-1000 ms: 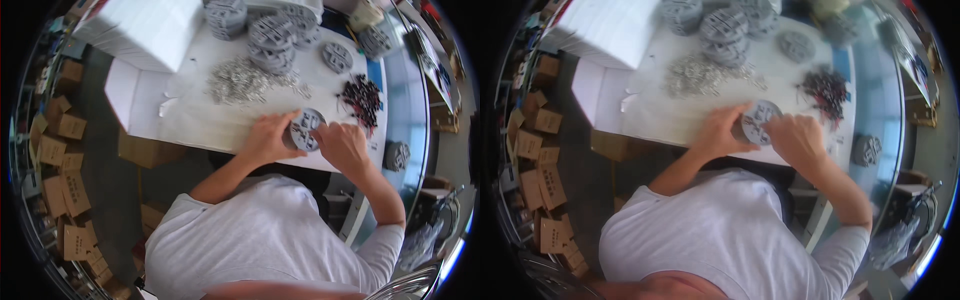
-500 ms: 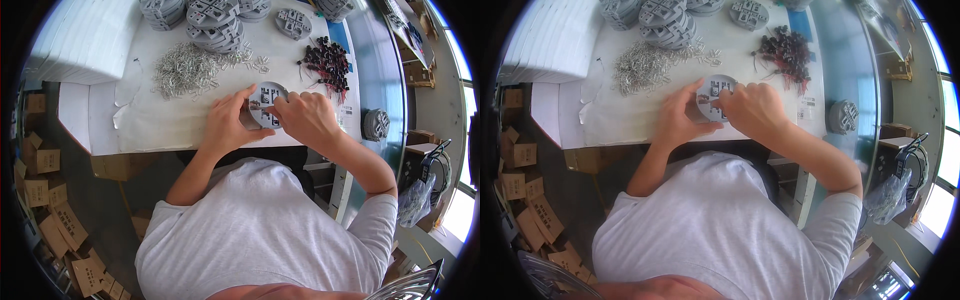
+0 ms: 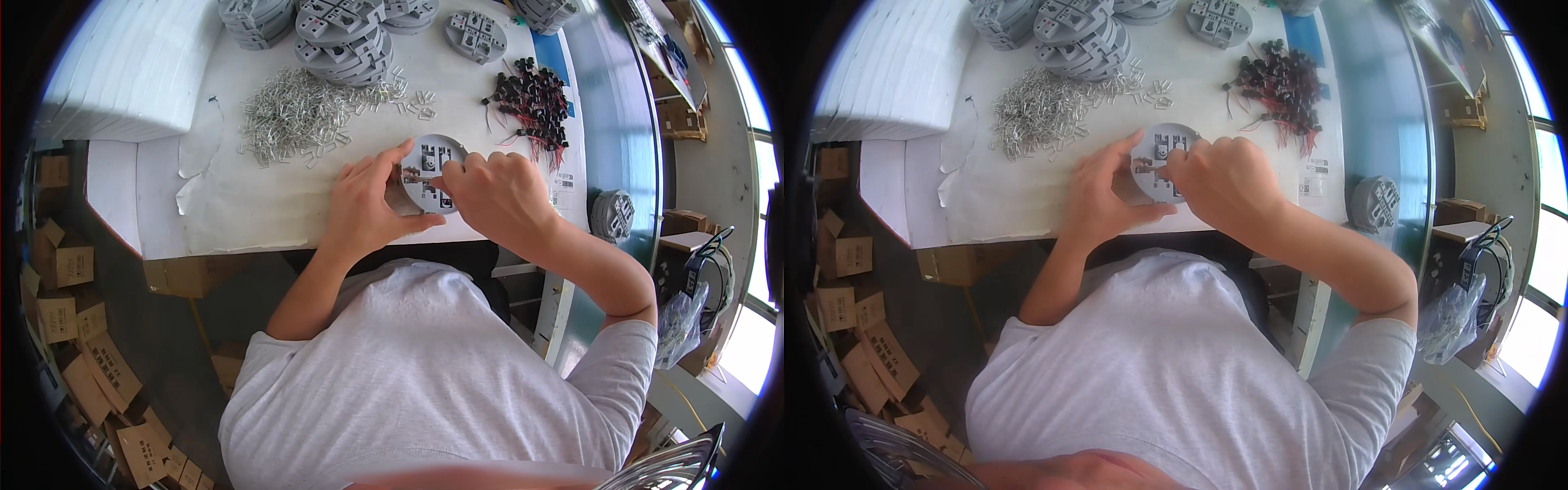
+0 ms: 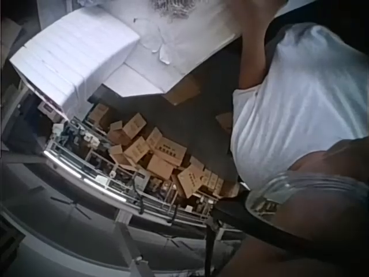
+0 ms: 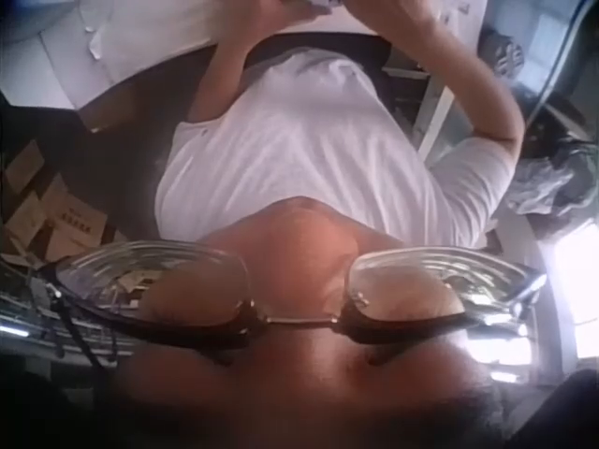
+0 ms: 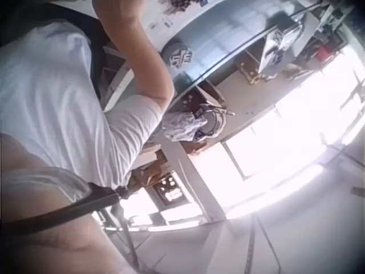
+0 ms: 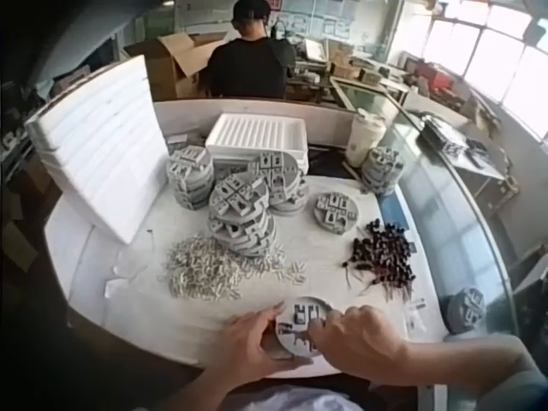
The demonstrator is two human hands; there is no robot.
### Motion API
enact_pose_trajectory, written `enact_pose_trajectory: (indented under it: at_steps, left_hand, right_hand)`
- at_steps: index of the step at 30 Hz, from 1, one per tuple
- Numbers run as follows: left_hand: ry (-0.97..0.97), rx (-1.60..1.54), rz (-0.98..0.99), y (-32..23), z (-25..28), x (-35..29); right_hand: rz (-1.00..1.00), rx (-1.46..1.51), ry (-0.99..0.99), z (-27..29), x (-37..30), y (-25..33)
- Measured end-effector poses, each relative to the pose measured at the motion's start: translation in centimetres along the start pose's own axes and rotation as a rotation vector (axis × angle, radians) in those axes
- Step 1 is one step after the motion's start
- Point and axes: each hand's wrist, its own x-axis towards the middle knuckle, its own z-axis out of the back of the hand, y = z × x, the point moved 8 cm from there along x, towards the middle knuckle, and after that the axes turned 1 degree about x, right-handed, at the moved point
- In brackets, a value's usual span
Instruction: Assemble small electronic or mechanical components into circular plastic housings at a production workstation.
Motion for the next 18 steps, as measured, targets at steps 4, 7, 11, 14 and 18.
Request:
enact_pose_trajectory:
  at_steps: [4, 7, 11, 14, 18]
  left_hand:
    - [-0.008, -0.003, -0.028, -0.2, 0.0, -0.1]
    - [0.007, -0.009, -0.001, -0.4, 0.1, -0.1]
    - [0.007, -0.02, 0.015, -0.4, 0.0, 0.1]
    - [0.013, -0.023, 0.021, -0.3, 0.0, 0.1]
    - [0.02, -0.033, 0.03, -0.1, -0.1, 0.1]
  right_hand:
    - [-0.006, 0.004, 0.03, -1.0, -0.4, -0.3]
    - [-0.024, 0.04, 0.042, -1.9, -0.9, -0.5]
    - [-0.068, 0.173, -0.042, -1.4, -1.0, -1.0]
    - [-0.08, 0.143, -0.089, -1.2, -1.0, -0.6]
    - [-0.074, 0.138, -0.092, -1.3, -0.8, -0.3]
